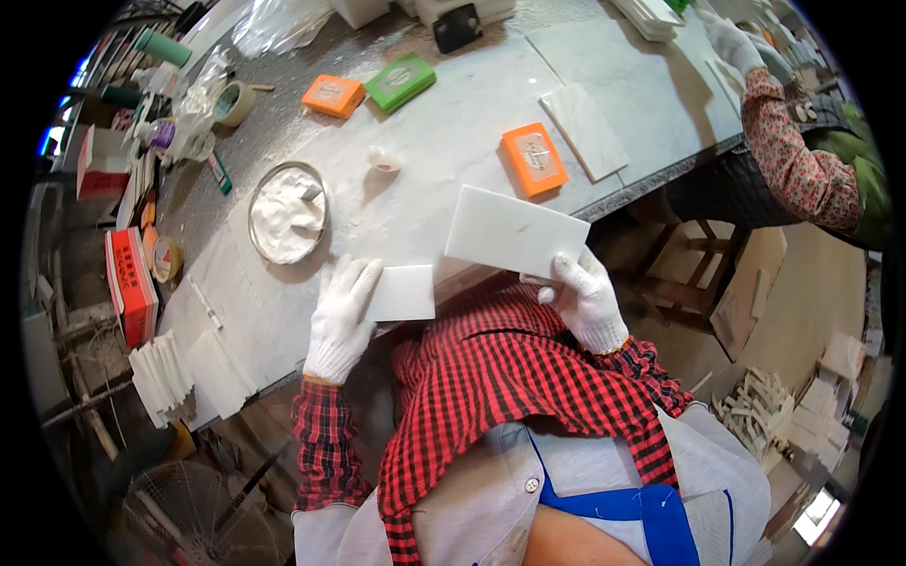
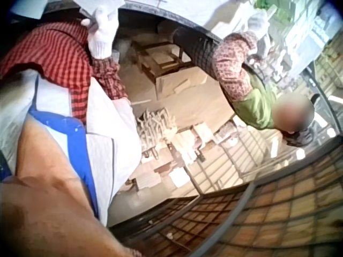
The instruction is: The person repeatedly applies a white powder to rectangular white tiles using a small metal spatula, then smooths and buffs the surface with an orange block. The person handles tiles one at a time, turning them over and working on edges and faces.
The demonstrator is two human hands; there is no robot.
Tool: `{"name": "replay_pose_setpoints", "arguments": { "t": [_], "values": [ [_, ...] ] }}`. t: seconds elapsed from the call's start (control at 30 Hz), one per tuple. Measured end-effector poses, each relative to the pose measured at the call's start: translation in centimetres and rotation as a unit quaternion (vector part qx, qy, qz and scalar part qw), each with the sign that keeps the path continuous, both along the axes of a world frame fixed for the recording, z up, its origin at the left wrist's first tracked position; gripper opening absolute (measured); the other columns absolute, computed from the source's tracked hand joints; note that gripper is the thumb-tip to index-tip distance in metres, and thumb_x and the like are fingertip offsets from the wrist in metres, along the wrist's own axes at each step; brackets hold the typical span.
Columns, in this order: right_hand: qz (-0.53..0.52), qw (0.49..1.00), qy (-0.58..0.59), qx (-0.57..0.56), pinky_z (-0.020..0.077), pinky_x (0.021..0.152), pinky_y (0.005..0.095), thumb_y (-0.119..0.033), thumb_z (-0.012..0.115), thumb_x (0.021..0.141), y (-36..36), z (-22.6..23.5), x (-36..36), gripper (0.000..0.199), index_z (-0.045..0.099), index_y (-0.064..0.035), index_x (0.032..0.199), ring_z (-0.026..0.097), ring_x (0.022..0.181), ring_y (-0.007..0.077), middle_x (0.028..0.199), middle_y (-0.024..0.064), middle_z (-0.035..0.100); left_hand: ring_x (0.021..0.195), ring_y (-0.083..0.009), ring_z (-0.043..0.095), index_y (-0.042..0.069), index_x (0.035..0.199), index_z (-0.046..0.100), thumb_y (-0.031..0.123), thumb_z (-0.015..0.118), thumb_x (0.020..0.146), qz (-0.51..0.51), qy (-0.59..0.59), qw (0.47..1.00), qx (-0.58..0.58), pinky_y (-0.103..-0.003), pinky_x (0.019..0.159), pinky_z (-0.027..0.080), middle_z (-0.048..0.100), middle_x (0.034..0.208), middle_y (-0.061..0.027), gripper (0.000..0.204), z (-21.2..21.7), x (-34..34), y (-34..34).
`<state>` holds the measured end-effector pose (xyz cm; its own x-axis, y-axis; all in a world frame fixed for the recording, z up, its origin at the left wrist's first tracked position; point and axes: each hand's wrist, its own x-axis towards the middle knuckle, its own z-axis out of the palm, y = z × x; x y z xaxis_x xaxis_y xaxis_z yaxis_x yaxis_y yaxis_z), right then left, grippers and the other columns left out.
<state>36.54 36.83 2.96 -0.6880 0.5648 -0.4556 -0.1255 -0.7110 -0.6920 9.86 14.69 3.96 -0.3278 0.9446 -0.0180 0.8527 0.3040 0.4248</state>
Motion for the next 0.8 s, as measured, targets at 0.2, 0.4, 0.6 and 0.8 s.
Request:
{"name": "replay_pose_setpoints", "arguments": {
  "t": [0.2,0.4,0.6,0.8],
  "values": [
    [0.115,0.992,0.021,-0.043,0.0536,0.073,0.0271,-0.021,0.063,0.102,-1.8,0.6,-3.6,0.047,0.049,-0.0006,0.141,0.068,0.106,0.0216,0.124,0.0121,0.065,0.134,-0.0439,0.047,0.007,0.135,0.058,-0.009,0.064,0.067,0.037,-0.013,0.999,-0.023,-0.049,0.110,0.043,0.057,0.136,-0.0140,0.070,0.6,-2.2,-4.0],
    [0.168,0.984,0.040,-0.050,0.0533,0.074,0.0289,-0.021,0.068,0.099,-4.1,-0.4,-6.3,0.053,0.048,-0.0014,0.143,0.067,0.108,0.0223,0.126,0.0104,0.064,0.129,-0.0422,0.049,0.007,0.130,0.061,-0.012,0.059,0.067,0.014,0.054,0.998,-0.019,-0.048,0.106,0.045,0.059,0.131,-0.0124,0.066,0.5,-5.5,-7.9],
    [0.234,0.961,0.068,-0.129,0.0547,0.076,0.0285,-0.019,0.070,0.098,-6.6,1.2,-9.4,0.060,0.044,0.0003,0.148,0.067,0.111,0.0238,0.129,0.0127,0.063,0.123,-0.0394,0.052,0.004,0.129,0.059,-0.009,0.062,0.068,0.033,0.047,0.998,-0.040,-0.047,0.104,0.045,0.059,0.131,-0.0147,0.063,1.7,-7.6,-10.1],
    [0.281,0.948,0.071,-0.134,0.0581,0.079,0.0259,-0.015,0.070,0.096,-8.9,2.3,-12.7,0.064,0.041,0.0018,0.151,0.067,0.114,0.0213,0.134,0.0157,0.062,0.146,-0.0259,0.041,0.002,0.159,0.032,0.023,0.083,0.082,0.192,-0.476,0.849,0.125,-0.037,0.122,0.032,0.047,0.154,-0.0163,0.095,1.1,-3.6,-9.8]
  ]
}}
